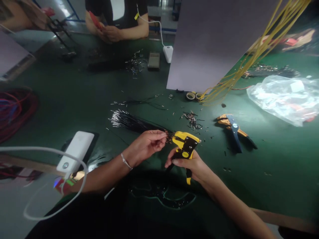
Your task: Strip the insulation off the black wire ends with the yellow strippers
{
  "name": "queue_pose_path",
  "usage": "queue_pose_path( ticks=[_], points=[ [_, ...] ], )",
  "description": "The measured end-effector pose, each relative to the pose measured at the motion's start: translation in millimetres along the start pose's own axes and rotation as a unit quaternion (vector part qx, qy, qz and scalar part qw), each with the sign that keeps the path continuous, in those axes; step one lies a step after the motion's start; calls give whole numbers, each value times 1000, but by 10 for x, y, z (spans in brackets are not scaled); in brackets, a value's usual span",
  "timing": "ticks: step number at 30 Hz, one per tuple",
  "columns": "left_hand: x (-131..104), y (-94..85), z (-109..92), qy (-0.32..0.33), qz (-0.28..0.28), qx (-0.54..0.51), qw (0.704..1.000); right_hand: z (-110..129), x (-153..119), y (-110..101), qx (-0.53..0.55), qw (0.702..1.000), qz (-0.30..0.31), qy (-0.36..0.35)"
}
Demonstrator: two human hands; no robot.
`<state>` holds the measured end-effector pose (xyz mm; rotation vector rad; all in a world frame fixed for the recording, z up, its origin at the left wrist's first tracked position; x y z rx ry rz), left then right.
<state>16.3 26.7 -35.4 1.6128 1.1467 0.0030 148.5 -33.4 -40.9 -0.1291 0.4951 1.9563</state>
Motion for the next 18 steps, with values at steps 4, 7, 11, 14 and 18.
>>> queue_pose_path(
  ticks=[4,7,11,14,18],
  points=[
    [-11,13,-15,13,-13,19,1000,2,6,-1,-5,1000,1,-2],
    [-18,27,-24,19,-10,27,999,9,3,-3,-3,1000,-2,1],
    [-27,21,-28,21,-16,34,999,14,-6,-1,-10,1000,-1,4],
    [-27,6,-35,28,-11,46,999,-2,-9,-7,-21,1000,-2,11],
    [-19,-23,-32,24,-6,58,998,-11,-13,-16,-37,999,-1,11]
  ],
)
Point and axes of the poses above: each hand's wrist, its own x-axis towards the middle knuckle, its own y-axis out of the palm, z = x × y, the point moved 5 cm from there along x, towards the middle knuckle, and after that the axes turned 14 degrees about -x, right-handed, at the moved point
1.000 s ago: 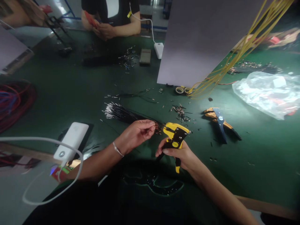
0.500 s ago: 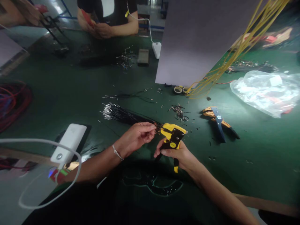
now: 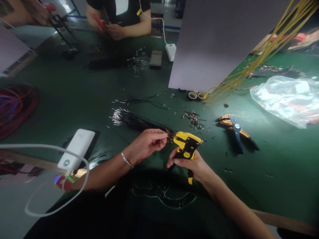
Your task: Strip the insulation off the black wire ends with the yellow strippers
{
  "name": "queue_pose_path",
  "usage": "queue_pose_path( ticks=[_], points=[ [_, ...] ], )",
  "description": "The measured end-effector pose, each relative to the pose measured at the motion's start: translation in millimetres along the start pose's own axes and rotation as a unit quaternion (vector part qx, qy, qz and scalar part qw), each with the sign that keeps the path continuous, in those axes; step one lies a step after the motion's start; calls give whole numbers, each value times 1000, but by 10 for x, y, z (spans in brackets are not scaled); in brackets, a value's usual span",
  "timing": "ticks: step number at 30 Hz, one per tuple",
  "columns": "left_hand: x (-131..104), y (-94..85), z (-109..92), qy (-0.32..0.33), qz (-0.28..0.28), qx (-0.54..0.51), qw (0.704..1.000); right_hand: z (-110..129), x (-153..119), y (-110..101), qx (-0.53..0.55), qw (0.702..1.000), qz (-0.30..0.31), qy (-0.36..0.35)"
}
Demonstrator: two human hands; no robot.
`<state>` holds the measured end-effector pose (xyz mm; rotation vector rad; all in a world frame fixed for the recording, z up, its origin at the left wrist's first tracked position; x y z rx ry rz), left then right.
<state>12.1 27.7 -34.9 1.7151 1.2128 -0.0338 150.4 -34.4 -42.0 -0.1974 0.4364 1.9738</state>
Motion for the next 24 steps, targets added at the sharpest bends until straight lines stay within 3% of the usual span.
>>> queue_pose_path(
  ticks=[10,24],
  points=[
    [3,5,-49,-40,1,-38,998,1,4,-20,-8,1000,-7,-9],
    [16,16,18,-48,-10,-79,996,-60,28,-13,8,1000,-1,-8]
  ],
)
Point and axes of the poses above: each hand's wrist, its own x-axis towards the middle knuckle, its own y-axis out of the palm, z = x × y, the point moved 5 cm from there along x, towards the middle knuckle, and after that the axes turned 14 degrees about -x, right-handed, at the moved point
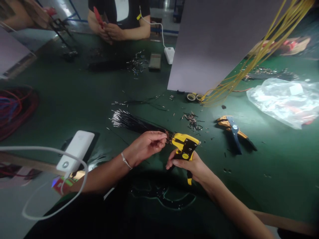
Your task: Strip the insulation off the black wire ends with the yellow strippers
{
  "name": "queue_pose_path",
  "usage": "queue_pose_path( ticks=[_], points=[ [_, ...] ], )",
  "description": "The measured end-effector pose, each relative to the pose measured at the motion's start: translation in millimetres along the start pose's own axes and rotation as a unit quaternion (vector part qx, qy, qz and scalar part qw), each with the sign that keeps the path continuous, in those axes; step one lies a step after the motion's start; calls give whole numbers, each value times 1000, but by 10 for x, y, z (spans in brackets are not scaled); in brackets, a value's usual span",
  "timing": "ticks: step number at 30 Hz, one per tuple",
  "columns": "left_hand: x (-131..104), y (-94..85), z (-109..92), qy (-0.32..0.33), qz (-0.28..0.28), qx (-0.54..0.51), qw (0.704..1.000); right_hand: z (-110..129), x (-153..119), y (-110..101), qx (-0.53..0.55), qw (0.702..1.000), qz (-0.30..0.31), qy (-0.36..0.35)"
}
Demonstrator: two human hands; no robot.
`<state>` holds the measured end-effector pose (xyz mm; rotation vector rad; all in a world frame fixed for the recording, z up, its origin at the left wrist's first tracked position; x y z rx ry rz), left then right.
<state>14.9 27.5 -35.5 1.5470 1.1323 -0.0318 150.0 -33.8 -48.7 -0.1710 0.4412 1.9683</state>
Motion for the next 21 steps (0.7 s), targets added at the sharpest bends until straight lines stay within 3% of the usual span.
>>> queue_pose_path(
  ticks=[21],
  points=[
    [-61,28,-68,105,-38,148,983,10,-11,-29,-29,999,-24,14]
  ],
)
Point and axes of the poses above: each hand's wrist, its own x-axis towards the middle knuckle, its own y-axis out of the palm, z = x × y, the point moved 5 cm from there along x, towards the middle knuckle, and after that the axes turned 14 degrees about -x, right-handed, at the moved point
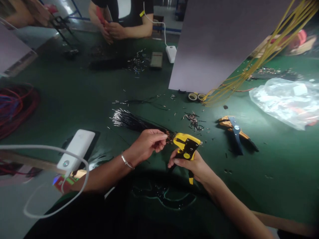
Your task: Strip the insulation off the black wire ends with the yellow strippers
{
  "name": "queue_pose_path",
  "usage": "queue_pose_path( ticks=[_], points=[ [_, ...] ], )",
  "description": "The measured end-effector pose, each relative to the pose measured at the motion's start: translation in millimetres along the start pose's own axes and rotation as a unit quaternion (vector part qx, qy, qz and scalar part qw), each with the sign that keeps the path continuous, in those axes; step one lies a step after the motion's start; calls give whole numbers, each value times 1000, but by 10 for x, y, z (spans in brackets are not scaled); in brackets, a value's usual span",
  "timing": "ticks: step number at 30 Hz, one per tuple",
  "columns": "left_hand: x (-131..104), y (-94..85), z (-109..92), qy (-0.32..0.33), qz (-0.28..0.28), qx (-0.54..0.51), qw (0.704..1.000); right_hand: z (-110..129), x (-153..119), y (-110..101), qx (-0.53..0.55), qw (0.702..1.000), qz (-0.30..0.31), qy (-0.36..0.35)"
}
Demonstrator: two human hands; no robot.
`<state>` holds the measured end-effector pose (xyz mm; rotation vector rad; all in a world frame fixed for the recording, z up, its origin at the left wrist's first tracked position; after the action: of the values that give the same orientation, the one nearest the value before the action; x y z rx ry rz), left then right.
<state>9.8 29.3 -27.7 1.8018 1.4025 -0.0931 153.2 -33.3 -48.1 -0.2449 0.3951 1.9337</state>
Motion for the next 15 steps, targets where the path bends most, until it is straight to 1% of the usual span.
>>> queue_pose_path(
  ticks=[4,8,11,15],
  points=[
    [14,-13,5,11,-3,2,1000,0,1,-13,-4,1000,-5,2],
    [-3,-18,-5,25,-17,16,999,2,3,-10,-10,1000,3,8],
    [-21,-3,-24,30,-8,19,999,19,1,-17,-14,1000,6,8],
    [-20,-6,-41,31,-1,15,999,36,-12,-12,-21,999,32,16]
  ],
)
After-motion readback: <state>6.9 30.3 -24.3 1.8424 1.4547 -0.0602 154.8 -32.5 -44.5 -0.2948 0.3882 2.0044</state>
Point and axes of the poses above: each hand's wrist, its own x-axis towards the middle knuckle, its own y-axis out of the palm, z = x × y, the point moved 5 cm from there along x, towards the middle knuckle, and after that the axes turned 14 degrees about -x, right-handed, at the moved point
